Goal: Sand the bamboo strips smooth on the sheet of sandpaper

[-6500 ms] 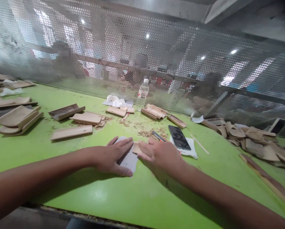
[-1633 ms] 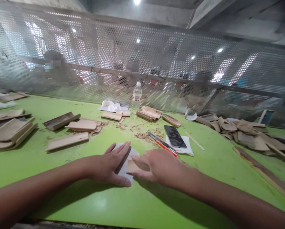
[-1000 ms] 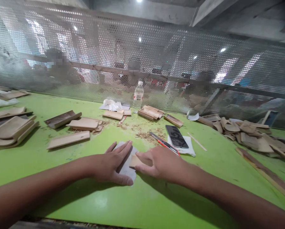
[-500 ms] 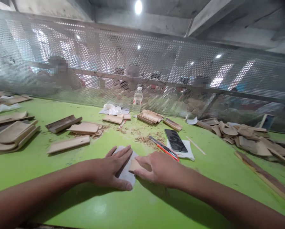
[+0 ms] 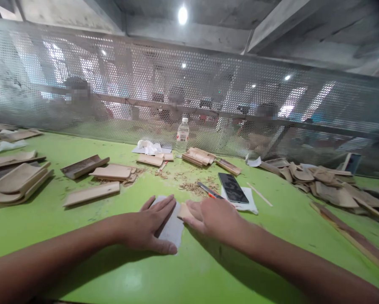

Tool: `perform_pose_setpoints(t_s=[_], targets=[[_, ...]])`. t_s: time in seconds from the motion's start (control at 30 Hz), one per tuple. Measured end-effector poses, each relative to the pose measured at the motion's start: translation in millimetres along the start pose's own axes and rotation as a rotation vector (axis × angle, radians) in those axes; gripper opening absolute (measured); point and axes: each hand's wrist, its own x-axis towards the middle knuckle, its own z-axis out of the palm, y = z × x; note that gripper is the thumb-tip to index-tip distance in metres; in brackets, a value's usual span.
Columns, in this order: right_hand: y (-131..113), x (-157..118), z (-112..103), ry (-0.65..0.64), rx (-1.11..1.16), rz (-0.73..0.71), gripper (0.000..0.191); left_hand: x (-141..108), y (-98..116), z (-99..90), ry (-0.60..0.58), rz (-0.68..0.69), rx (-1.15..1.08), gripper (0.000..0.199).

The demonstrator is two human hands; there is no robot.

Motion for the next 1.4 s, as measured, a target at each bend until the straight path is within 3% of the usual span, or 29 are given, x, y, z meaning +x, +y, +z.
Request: perform_pose_setpoints(t_s=[0.07, 0.23, 0.4, 0.53, 0.67, 0.83, 0.97, 1.13, 1.27, 1.4], targets=[[-0.8, -1.0, -2.0, -0.006, -0.036, 0.011, 0.05, 0.2, 0.0, 0.3, 0.001, -0.003, -0.004, 0.122], [-0.7, -4.8, -4.9, -0.081, 0.047, -0.116, 0.055, 0.3, 1.1, -0.3, -0.015, 0.001, 0.017, 0.122], [2.7, -3.5, -5.3, -0.045, 0.024, -0.019, 0.05, -1.0, 2.9, -1.4, -0.006, -0.019, 0.005, 0.121], [0.7, -7.3, -5.7, -0.122, 0.093, -0.136, 0.053, -1.9, 3.4, -2.0, -0.006, -0.003, -0.004, 0.121], [-1.7, -9.2, -4.5, -0.039, 0.001, -0.05, 0.049, -1.2, 2.6, -1.3, 0.004, 0.004, 0.003, 0.122], [-1.3, -9.1, -3.7, -0.109, 0.059, -0.121, 0.052, -1.3, 3.1, -0.9, -0.005, -0.007, -0.011, 0.123], [2.5, -6.2, -3.5, -0.034, 0.041, -0.029, 0.053, -1.7, 4.1, -1.5, -0.013, -0.022, -0.012, 0.122], [4.1, -4.9, -4.4, -0.111, 0.187, -0.14, 0.052, -1.4, 3.6, -1.5, -0.015, -0.003, -0.017, 0.121], [7.5, -2.4, -4.2, -0.019, 0.17, -0.031, 0.047, -1.5, 3.7, -1.3, -0.006, -0.01, -0.025, 0.122], [6.9, -4.9, -5.2, -0.109, 0.22, -0.185, 0.051, -1.7, 4.0, -1.2, -0.011, -0.016, -0.022, 0.123]])
